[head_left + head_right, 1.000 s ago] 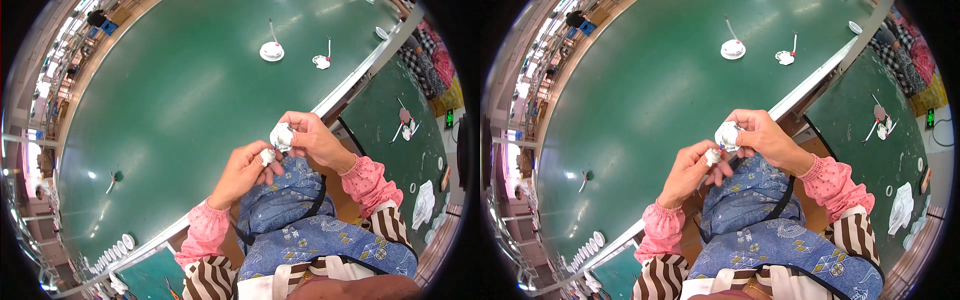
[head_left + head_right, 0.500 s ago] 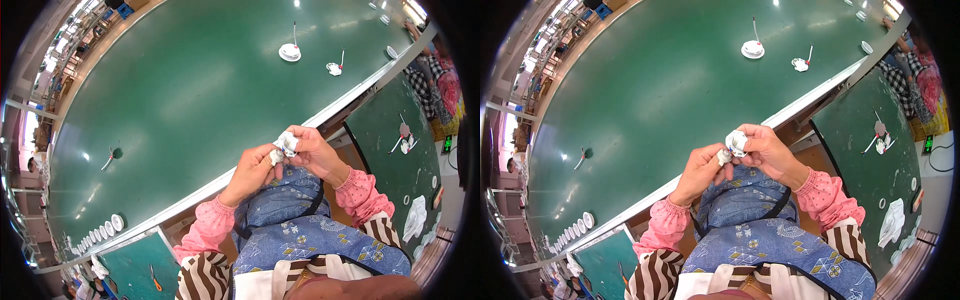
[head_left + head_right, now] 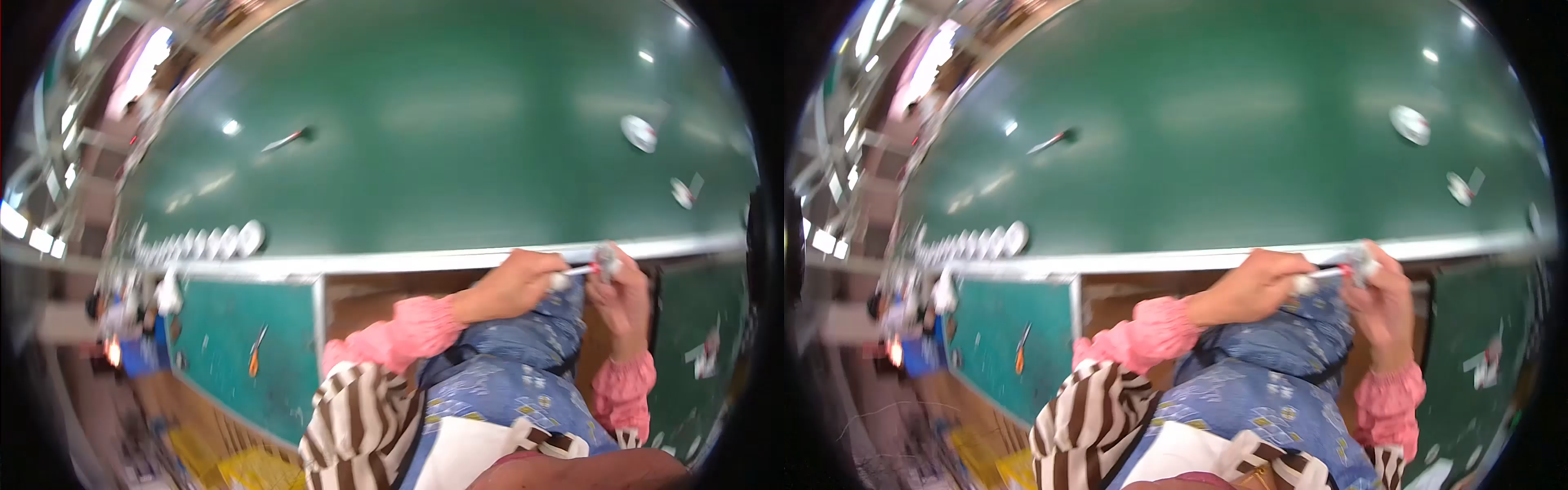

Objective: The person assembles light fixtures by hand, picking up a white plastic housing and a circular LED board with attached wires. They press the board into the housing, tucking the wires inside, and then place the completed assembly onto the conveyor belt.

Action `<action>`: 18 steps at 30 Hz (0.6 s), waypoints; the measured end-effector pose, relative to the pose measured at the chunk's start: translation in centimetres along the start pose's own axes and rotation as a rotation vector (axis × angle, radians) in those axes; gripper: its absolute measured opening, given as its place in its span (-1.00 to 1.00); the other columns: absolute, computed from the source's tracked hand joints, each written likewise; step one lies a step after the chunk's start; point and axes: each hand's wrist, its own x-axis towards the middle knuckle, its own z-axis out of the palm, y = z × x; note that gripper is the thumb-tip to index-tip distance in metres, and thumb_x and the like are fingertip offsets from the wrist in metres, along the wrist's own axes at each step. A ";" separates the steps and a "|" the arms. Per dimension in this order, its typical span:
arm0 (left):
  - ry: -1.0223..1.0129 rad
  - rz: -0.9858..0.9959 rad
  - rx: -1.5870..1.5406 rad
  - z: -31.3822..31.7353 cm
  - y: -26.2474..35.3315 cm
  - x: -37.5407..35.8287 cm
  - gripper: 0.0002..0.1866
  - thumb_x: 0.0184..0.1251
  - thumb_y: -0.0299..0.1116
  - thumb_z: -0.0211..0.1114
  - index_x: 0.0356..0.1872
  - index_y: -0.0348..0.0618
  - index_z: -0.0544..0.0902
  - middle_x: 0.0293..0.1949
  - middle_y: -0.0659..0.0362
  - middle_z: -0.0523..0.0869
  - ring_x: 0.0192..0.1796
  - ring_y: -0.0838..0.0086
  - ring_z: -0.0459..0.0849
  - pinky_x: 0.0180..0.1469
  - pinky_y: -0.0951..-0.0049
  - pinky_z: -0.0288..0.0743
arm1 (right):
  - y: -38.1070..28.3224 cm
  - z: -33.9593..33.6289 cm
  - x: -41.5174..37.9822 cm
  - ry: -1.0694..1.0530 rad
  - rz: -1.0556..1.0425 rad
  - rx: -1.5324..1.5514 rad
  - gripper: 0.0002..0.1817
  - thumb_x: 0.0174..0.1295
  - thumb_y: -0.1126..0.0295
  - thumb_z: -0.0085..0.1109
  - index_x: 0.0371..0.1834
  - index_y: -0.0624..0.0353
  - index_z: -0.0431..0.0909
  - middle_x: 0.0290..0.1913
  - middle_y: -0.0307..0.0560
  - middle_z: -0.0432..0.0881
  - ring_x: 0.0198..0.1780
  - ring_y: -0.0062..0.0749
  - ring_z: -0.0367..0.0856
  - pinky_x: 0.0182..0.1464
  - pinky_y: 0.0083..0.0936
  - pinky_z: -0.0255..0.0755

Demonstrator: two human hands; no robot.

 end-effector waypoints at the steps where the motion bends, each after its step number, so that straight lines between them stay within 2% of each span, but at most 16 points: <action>1: 0.106 0.099 0.099 0.3 -0.1 -0.2 -0.76 0.24 -0.61 0.07 -0.14 -0.28 0.65 -0.49 -0.11 0.63 -0.45 0.08 0.64 -0.33 0.17 0.52 | 0.1 -0.4 0.0 0.015 -0.025 0.009 -0.76 0.29 0.57 0.08 0.00 0.37 0.48 -0.23 -0.02 0.62 -0.55 -0.58 0.36 -0.58 -0.63 0.20; 3: 0.222 0.235 0.347 -0.2 -1.3 -1.0 -0.82 0.24 -0.59 0.10 -0.18 -0.33 0.62 -0.48 -0.15 0.62 -0.42 -0.08 0.62 -0.31 0.08 0.50 | -0.3 0.8 0.4 0.110 -0.045 0.053 -0.76 0.29 0.57 0.12 0.01 0.38 0.44 -0.20 -0.01 0.58 -0.58 -0.58 0.34 -0.58 -0.64 0.23; 6: 0.129 0.038 0.372 -2.2 -0.7 -2.9 -0.84 0.24 -0.57 0.12 -0.19 -0.36 0.60 -0.44 -0.16 0.62 -0.34 -0.11 0.64 -0.25 0.00 0.50 | 0.3 1.2 1.6 -0.035 0.013 0.050 -0.80 0.37 0.52 0.18 -0.05 0.35 0.40 -0.26 -0.07 0.49 -0.57 -0.57 0.35 -0.60 -0.66 0.24; 9: 0.078 -0.067 0.374 -4.2 0.0 -5.3 -0.81 0.23 -0.55 0.13 -0.16 -0.31 0.61 -0.33 -0.15 0.66 -0.23 -0.08 0.67 -0.13 0.00 0.53 | 1.6 1.4 3.5 -0.124 0.073 0.046 -0.78 0.40 0.48 0.21 -0.05 0.35 0.40 -0.26 -0.08 0.48 -0.56 -0.58 0.33 -0.61 -0.66 0.21; 12: 0.344 0.068 0.559 -9.4 0.4 -9.2 -0.79 0.23 -0.54 0.16 -0.13 -0.24 0.63 -0.21 -0.10 0.69 -0.11 -0.03 0.67 0.02 0.02 0.52 | 2.5 2.0 5.2 -0.100 0.101 0.073 -0.74 0.34 0.54 0.22 0.02 0.33 0.42 -0.22 -0.08 0.51 -0.53 -0.60 0.30 -0.58 -0.66 0.17; 14: 0.708 0.072 0.999 -16.7 3.4 -13.2 -0.72 0.24 -0.46 0.28 -0.02 -0.17 0.67 -0.05 0.02 0.73 -0.07 0.04 0.68 0.11 0.05 0.48 | 1.4 0.3 6.1 -0.085 0.031 0.050 -0.65 0.31 0.55 0.23 0.13 0.32 0.44 -0.12 -0.05 0.57 -0.50 -0.60 0.28 -0.55 -0.67 0.17; 15: 0.848 0.014 1.178 -21.3 3.0 -16.0 -0.67 0.22 -0.43 0.34 0.03 -0.18 0.67 -0.02 0.01 0.72 0.01 0.07 0.67 0.16 0.08 0.48 | 0.7 -0.6 6.3 -0.077 0.010 0.047 -0.63 0.31 0.54 0.23 0.17 0.33 0.44 -0.09 -0.03 0.59 -0.49 -0.60 0.28 -0.55 -0.67 0.18; 16: 1.084 -0.070 1.101 -25.9 1.5 -19.6 -0.66 0.26 -0.41 0.36 0.06 -0.22 0.67 0.00 0.01 0.72 0.11 0.11 0.66 0.22 0.13 0.47 | 0.3 -1.8 6.3 -0.026 -0.008 0.061 -0.62 0.34 0.53 0.20 0.21 0.33 0.45 -0.09 -0.03 0.61 -0.49 -0.59 0.28 -0.55 -0.68 0.17; 17: 1.315 -0.211 0.849 -30.1 0.9 -23.6 -0.68 0.36 -0.40 0.29 0.10 -0.25 0.65 0.03 -0.03 0.72 0.13 0.09 0.65 0.26 0.15 0.46 | 0.1 -2.6 6.3 -0.018 -0.005 0.041 -0.63 0.35 0.53 0.19 0.21 0.33 0.46 -0.10 -0.03 0.61 -0.48 -0.59 0.28 -0.56 -0.68 0.17; 18: 1.433 -0.267 1.171 -37.4 -3.5 -30.6 -0.63 0.45 -0.30 0.23 0.16 -0.28 0.61 0.09 -0.08 0.71 0.14 0.02 0.66 0.26 0.14 0.48 | -0.1 -3.3 6.1 -0.006 -0.008 0.022 -0.63 0.37 0.52 0.18 0.21 0.33 0.46 -0.11 -0.03 0.61 -0.48 -0.59 0.28 -0.56 -0.67 0.17</action>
